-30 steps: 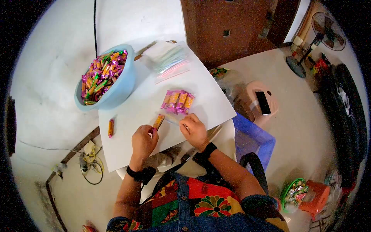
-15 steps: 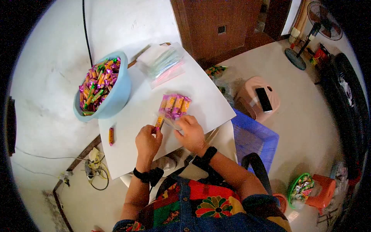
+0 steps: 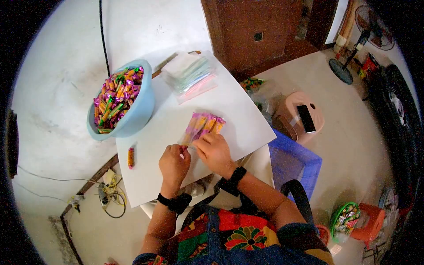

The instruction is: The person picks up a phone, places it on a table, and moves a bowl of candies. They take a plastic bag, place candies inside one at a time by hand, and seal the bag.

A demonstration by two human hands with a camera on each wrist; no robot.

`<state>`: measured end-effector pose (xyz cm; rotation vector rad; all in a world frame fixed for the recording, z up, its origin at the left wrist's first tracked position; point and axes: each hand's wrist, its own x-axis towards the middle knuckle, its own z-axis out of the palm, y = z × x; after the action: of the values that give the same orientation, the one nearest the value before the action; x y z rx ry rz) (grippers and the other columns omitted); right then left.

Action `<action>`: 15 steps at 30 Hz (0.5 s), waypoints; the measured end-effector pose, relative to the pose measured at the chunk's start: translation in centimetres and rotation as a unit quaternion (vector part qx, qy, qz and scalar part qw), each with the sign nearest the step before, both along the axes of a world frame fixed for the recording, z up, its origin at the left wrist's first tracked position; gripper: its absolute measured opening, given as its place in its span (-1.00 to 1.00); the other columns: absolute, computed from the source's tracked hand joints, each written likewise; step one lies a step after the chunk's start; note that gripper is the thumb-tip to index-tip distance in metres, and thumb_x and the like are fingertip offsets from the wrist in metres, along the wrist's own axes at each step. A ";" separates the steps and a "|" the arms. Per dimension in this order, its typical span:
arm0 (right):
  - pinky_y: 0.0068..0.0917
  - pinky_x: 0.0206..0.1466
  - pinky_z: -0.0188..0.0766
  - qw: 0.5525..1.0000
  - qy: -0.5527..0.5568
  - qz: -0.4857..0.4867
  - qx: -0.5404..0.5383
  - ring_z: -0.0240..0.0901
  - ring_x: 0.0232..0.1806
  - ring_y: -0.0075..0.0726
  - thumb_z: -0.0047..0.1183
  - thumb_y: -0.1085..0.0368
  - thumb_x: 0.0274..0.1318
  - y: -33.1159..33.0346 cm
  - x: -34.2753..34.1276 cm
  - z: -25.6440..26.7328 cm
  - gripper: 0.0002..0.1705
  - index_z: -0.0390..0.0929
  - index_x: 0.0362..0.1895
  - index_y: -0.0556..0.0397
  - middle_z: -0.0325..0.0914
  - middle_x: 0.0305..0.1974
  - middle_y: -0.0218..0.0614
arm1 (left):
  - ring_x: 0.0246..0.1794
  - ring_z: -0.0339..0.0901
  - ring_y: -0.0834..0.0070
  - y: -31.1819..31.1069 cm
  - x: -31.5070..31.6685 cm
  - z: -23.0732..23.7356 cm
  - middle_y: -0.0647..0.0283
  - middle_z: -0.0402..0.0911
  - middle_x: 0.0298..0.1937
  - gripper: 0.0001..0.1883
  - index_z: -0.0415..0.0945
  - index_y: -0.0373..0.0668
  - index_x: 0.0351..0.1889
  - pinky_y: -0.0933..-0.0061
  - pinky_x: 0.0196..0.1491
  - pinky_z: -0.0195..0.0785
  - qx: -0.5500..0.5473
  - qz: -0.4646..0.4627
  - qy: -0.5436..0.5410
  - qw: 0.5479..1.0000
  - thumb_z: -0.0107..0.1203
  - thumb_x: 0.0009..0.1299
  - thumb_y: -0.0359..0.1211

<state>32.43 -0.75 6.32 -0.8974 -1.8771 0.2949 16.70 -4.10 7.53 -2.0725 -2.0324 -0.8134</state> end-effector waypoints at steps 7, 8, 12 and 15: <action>-0.16 -0.30 0.34 0.999 0.038 0.026 -0.025 0.41 -0.36 -0.05 0.17 0.40 -0.05 -0.2 -0.4 -0.3 -0.89 0.58 -0.35 0.02 0.45 -0.45 -0.25 | -0.42 0.53 0.10 2.1 1.0 -0.1 0.13 0.54 -0.40 -0.81 0.44 -0.17 -0.30 0.17 -0.38 0.41 0.004 0.014 -0.018 1.000 0.20 0.16 -0.44; -0.16 -0.31 0.34 0.998 0.040 0.029 -0.026 0.41 -0.37 -0.05 0.17 0.40 -0.06 -0.3 -0.4 -0.4 -0.88 0.58 -0.34 0.02 0.45 -0.44 -0.25 | -0.42 0.53 0.10 2.5 1.0 -0.2 0.12 0.53 -0.39 -0.80 0.43 -0.17 -0.29 0.17 -0.39 0.41 0.010 0.006 -0.027 1.000 0.19 0.15 -0.42; -0.17 -0.31 0.34 0.998 0.050 0.040 -0.028 0.41 -0.38 -0.05 0.19 0.41 -0.07 -0.5 -0.4 -0.7 -0.85 0.61 -0.31 0.03 0.46 -0.44 -0.26 | -0.34 0.54 0.10 3.5 1.0 -0.1 0.10 0.53 -0.33 -0.73 0.44 -0.14 -0.23 0.18 -0.38 0.40 -0.031 -0.007 -0.047 0.998 0.24 0.12 -0.40; -0.18 -0.31 0.34 0.997 0.066 0.038 -0.030 0.42 -0.37 -0.06 0.19 0.41 -0.06 -0.4 0.0 -0.8 -0.85 0.62 -0.30 0.03 0.47 -0.44 -0.26 | -0.24 0.53 0.13 3.7 0.6 -0.1 0.09 0.54 -0.24 -0.69 0.50 -0.10 -0.14 0.18 -0.26 0.39 -0.031 -0.035 -0.026 0.999 0.24 0.13 -0.39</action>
<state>32.40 -1.13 5.55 -0.8278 -1.7906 0.4495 17.28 -0.42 7.41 -2.1889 -2.0477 -0.8335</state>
